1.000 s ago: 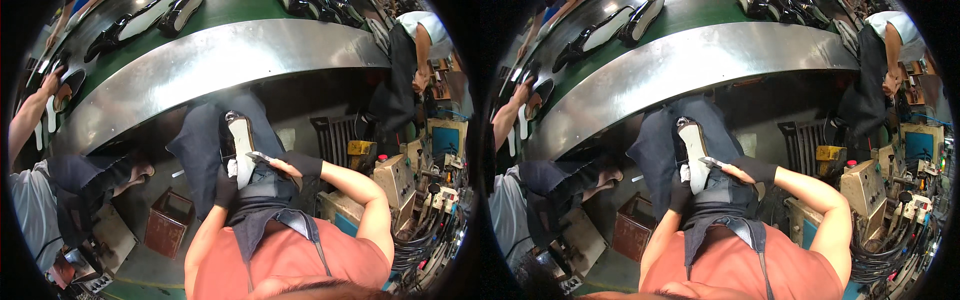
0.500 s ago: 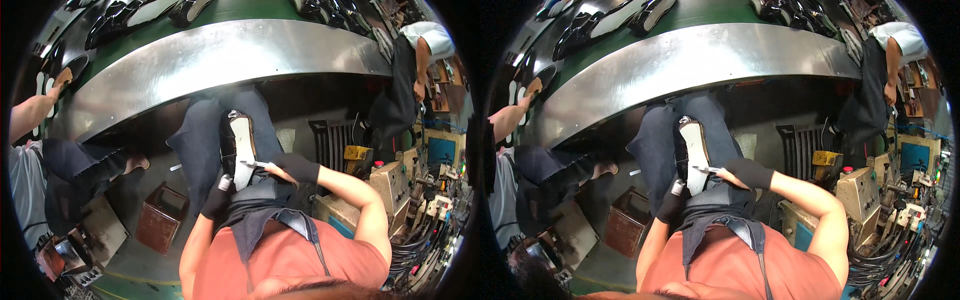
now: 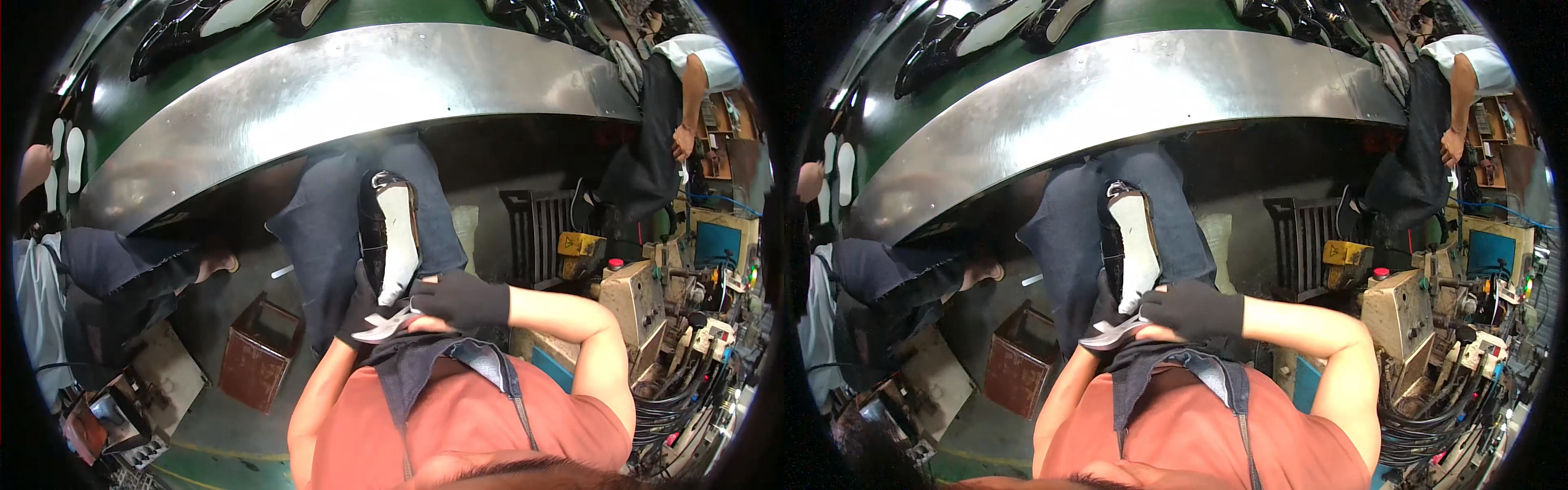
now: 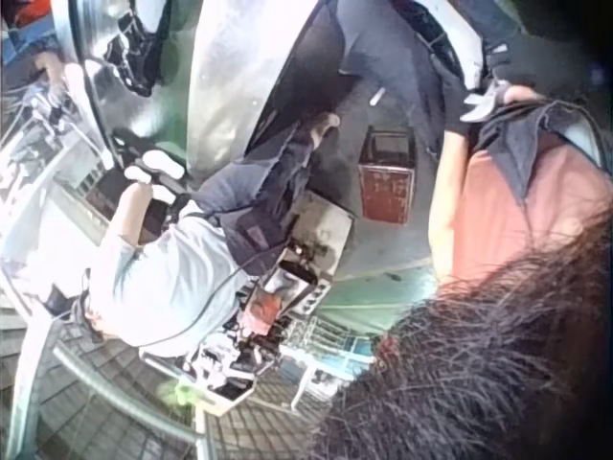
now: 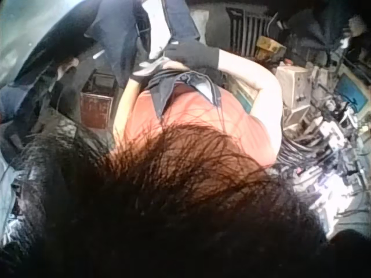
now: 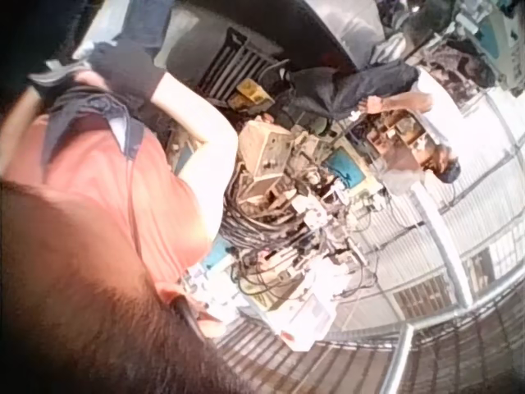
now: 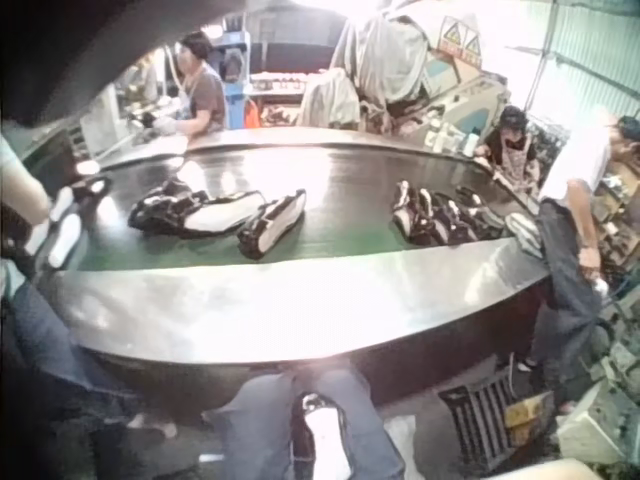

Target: The person repeatedly picks up black shoes from a conveyor belt and uses pliers to trim excess material from the white soles. After trimming each shoe, the person places it back on the belt. The process is repeated for multiple shoes throughout the video.

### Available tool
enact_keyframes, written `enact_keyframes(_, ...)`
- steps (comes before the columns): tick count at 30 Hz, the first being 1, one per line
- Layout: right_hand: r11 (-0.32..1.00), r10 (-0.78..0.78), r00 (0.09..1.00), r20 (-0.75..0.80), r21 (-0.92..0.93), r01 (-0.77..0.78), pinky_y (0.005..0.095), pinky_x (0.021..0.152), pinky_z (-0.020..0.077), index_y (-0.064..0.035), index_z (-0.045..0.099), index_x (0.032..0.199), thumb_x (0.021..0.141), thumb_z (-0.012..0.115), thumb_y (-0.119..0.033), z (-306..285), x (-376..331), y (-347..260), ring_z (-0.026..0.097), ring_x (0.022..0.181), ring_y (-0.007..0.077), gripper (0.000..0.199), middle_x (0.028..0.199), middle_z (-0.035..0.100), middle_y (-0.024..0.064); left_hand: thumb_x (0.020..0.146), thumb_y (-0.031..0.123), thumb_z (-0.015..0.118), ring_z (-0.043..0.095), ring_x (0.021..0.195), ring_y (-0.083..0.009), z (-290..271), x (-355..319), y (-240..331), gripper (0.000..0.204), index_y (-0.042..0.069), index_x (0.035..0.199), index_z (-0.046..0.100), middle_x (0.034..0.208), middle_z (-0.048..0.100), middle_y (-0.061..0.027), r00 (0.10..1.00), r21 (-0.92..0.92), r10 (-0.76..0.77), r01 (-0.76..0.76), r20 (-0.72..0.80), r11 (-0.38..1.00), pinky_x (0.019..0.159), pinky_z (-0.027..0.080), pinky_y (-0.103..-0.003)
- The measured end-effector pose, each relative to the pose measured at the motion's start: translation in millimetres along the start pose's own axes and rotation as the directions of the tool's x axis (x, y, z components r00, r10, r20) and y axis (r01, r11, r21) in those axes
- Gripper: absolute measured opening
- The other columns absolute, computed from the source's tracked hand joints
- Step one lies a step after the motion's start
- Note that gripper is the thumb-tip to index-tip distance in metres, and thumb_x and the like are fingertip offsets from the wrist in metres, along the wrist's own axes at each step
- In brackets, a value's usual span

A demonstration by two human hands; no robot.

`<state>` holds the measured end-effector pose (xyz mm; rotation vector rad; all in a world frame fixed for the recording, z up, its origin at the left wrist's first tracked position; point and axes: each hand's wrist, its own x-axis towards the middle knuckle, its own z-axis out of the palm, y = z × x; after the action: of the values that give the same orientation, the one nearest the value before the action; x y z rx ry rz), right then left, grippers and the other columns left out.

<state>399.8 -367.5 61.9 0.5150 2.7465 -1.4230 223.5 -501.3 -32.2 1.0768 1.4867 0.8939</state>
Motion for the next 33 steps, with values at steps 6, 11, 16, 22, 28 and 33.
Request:
enact_keyframes(6,0.973,-0.094,0.994,0.049,-0.209,0.102,0.0452,0.055,0.0490,-0.0047,0.058,0.075,0.092,0.057,-0.046,14.9,-8.0,-1.6,0.062,0.060,0.0356,0.045,0.069,0.060,0.0178,0.083,0.019,0.073,0.058,0.112,-0.0337,7.5,-11.8,-18.3,0.091,0.000,0.144,0.009,0.128,0.053,-0.0244,0.997,0.084,0.069,-0.068,-0.014,0.994,0.093,0.046,-0.043)
enact_keyframes(11,0.922,0.199,0.979,0.036,-0.344,-0.175,0.0416,0.060,0.0507,-0.0048,0.056,0.076,0.091,0.058,-0.046,39.8,-16.2,45.7,0.063,0.066,0.0318,0.044,0.089,0.062,0.0154,0.082,0.011,0.073,0.060,0.107,-0.0281,7.1,-9.3,-5.5,0.077,0.000,0.139,0.022,0.121,0.057,-0.0181,0.989,-0.184,-0.068,0.044,-0.130,0.982,0.088,0.050,-0.038)
enact_keyframes(16,0.973,-0.101,0.991,-0.093,-0.215,0.079,0.0423,0.063,0.0498,-0.0053,0.062,0.081,0.093,0.056,-0.044,40.0,-15.0,33.0,0.062,0.071,0.0358,0.041,0.080,0.062,0.0169,0.079,0.009,0.075,0.054,0.119,-0.0277,4.8,-13.2,-16.9,0.087,-0.004,0.144,0.019,0.132,0.049,-0.0211,0.998,-0.136,-0.001,-0.008,-0.064,0.991,0.097,0.045,-0.037)
enact_keyframes(22,0.974,0.193,0.980,-0.049,-0.110,-0.198,0.0431,0.062,0.0462,-0.0052,0.065,0.085,0.096,0.054,-0.036,3.7,-55.6,34.5,0.061,0.073,0.0373,0.035,0.076,0.061,0.0170,0.076,0.009,0.077,0.057,0.117,-0.0294,-55.6,-35.6,43.5,0.078,0.002,0.142,0.037,0.121,0.060,-0.0199,0.988,0.550,0.089,-0.004,-0.128,0.835,0.100,0.044,-0.037)
enact_keyframes(28,0.868,0.454,0.876,-0.163,0.304,-0.393,0.0369,0.057,0.0414,-0.0018,0.059,0.080,0.098,0.052,-0.029,-15.2,-66.3,17.8,0.050,0.058,0.0284,0.033,0.067,0.053,0.0141,0.073,-0.004,0.074,0.061,0.106,-0.0252,-115.1,-6.8,118.7,0.056,0.000,0.124,0.051,0.116,0.060,-0.0139,0.858,-0.281,0.035,-0.206,-0.512,0.937,0.093,0.051,-0.038)
enact_keyframes(33,0.800,0.475,0.878,-0.059,0.444,-0.403,0.0337,0.058,0.0404,-0.0007,0.057,0.080,0.100,0.050,-0.034,-22.0,-36.7,7.9,0.047,0.059,0.0157,0.039,0.062,0.052,0.0073,0.087,0.015,0.067,0.028,0.143,-0.0332,2.4,45.5,28.6,0.077,-0.009,0.145,0.024,0.150,0.032,-0.0257,0.893,0.199,0.205,-0.133,-0.400,0.971,0.116,0.022,-0.038)
